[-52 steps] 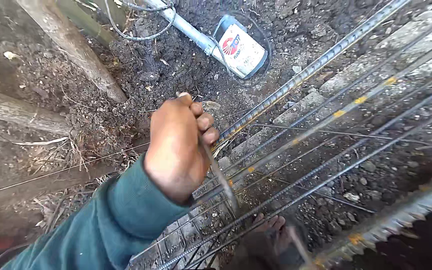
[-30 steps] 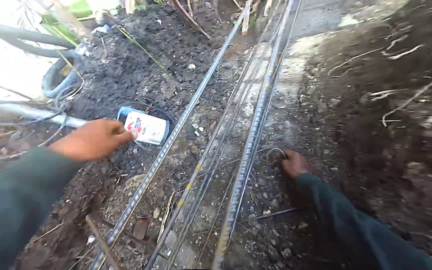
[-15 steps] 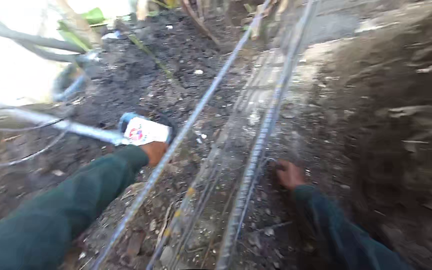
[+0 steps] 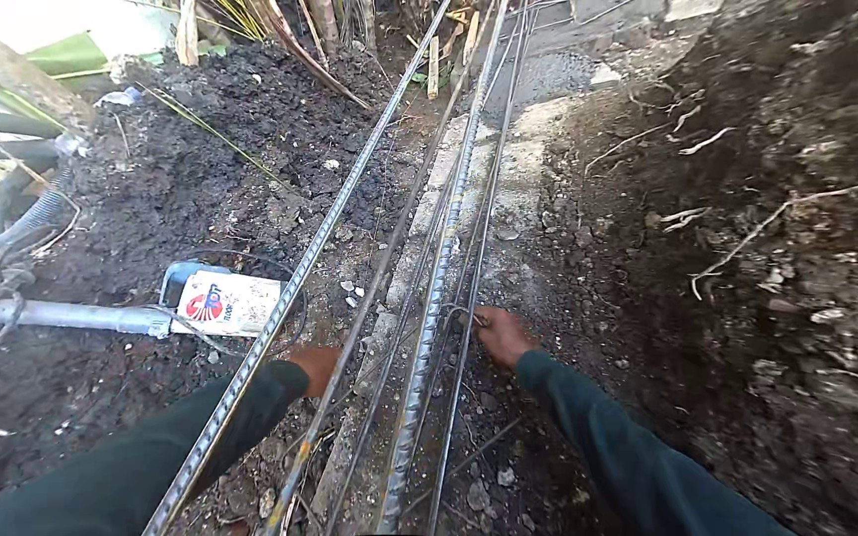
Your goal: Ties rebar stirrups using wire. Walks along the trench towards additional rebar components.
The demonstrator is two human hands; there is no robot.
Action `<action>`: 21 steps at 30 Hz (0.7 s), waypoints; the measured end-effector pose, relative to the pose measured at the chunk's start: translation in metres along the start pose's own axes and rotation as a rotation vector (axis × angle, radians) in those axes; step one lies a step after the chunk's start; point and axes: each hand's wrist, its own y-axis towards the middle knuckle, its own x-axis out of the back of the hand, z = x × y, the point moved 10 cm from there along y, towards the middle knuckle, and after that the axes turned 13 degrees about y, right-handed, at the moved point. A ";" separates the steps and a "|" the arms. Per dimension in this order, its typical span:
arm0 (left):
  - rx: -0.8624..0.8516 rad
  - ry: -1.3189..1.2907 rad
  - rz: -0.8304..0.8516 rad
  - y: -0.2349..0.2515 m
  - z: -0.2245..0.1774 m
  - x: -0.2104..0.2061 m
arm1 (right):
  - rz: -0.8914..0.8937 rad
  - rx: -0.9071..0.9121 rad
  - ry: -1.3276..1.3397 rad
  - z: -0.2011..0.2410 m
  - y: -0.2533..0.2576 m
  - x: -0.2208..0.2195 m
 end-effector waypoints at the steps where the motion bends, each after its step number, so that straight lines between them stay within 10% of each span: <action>1: -0.051 -0.119 -0.038 0.018 -0.004 -0.006 | -0.011 0.023 0.023 0.003 -0.001 -0.002; 9: 0.050 -0.773 -0.146 0.013 -0.048 0.011 | -0.028 0.201 0.122 0.025 -0.009 -0.021; 21: -0.090 -0.602 -0.043 -0.006 -0.037 0.023 | 0.036 0.245 0.172 -0.008 0.007 -0.028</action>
